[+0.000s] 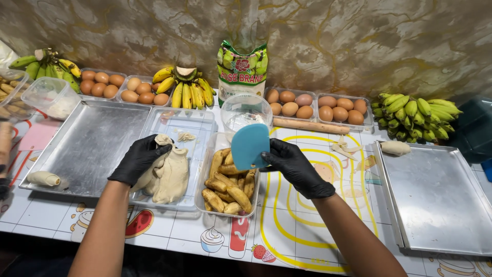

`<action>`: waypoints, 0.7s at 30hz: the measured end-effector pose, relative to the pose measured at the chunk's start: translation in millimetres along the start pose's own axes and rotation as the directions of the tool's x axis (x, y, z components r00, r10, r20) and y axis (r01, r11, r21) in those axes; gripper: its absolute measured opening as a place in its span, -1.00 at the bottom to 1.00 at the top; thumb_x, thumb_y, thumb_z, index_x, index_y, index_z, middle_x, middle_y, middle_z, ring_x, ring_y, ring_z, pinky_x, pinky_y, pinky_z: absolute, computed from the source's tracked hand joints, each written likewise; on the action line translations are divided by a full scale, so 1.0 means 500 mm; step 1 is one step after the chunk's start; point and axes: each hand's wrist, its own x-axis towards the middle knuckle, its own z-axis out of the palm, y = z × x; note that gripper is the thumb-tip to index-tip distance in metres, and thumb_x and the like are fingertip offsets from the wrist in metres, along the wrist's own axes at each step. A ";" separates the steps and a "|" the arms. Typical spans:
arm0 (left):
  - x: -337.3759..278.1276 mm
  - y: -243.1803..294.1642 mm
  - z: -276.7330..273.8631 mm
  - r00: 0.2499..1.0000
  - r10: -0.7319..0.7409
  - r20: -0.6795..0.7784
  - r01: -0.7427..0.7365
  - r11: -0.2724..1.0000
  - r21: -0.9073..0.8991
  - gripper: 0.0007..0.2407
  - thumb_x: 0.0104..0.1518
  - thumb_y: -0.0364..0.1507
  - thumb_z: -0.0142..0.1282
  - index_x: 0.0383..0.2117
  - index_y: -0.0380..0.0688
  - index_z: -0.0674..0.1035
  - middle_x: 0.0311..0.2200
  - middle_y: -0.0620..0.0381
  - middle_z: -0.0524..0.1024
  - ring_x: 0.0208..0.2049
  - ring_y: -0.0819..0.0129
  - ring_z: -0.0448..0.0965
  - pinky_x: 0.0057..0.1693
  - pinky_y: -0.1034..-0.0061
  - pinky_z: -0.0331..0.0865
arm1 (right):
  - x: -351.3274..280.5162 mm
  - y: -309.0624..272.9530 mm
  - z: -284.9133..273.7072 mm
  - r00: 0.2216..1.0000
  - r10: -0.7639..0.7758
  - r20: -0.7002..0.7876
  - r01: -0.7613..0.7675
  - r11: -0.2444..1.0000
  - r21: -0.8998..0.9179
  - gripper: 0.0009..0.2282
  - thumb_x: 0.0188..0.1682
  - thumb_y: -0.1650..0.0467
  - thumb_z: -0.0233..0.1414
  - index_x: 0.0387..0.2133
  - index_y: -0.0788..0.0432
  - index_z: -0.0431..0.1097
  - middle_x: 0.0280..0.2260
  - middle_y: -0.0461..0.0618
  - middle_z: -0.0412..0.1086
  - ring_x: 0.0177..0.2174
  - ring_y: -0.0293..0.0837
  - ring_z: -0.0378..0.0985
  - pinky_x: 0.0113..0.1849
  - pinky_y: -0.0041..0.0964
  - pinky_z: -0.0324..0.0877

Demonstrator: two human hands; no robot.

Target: Rolling out dough and wrapping it around banana pieces to prepare pastries

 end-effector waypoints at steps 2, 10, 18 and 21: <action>-0.001 -0.006 0.019 0.998 0.036 -0.056 -0.036 0.999 -0.010 -0.73 0.12 -0.33 0.34 -0.07 -0.08 0.67 -0.17 0.01 0.66 -0.01 0.21 0.60 0.18 0.25 0.37 | 0.021 0.027 0.014 0.982 -0.188 -0.001 0.185 0.965 -0.188 -0.77 0.00 0.53 0.15 -0.06 0.24 0.50 -0.18 0.06 0.59 -0.19 -0.15 0.62 -0.11 -0.03 0.57; -0.062 0.094 -0.023 0.997 -0.068 0.043 0.065 0.996 0.065 -0.60 0.11 -0.24 0.27 0.08 -0.05 0.60 -0.02 0.01 0.62 0.16 0.10 0.51 0.30 0.15 0.23 | 0.074 0.077 0.162 0.594 -0.564 0.573 0.744 0.115 -0.658 -0.78 0.13 0.45 -0.05 -0.03 0.13 0.50 0.04 0.07 0.49 0.12 0.06 0.45 0.16 -0.12 0.36; 0.022 0.000 -0.044 0.999 -0.039 -0.027 0.043 0.978 0.206 -0.62 0.07 -0.22 0.33 -0.02 -0.12 0.65 -0.17 -0.01 0.68 0.02 0.01 0.60 0.17 0.13 0.35 | 0.173 0.204 0.243 0.469 -0.590 0.657 0.716 -0.181 -0.674 -0.75 0.13 0.40 -0.03 0.05 0.06 0.42 0.01 0.15 0.49 0.05 0.11 0.53 0.11 -0.09 0.41; 0.044 0.003 -0.043 1.000 -0.020 -0.005 0.020 0.971 0.238 -0.67 0.08 -0.26 0.29 -0.07 -0.12 0.68 -0.25 0.04 0.70 -0.06 0.12 0.65 0.13 0.18 0.40 | 0.204 0.233 0.273 0.461 -0.598 0.656 0.694 -0.218 -0.687 -0.75 0.09 0.42 -0.01 0.04 0.07 0.42 -0.03 0.17 0.52 0.01 0.12 0.57 0.08 -0.07 0.45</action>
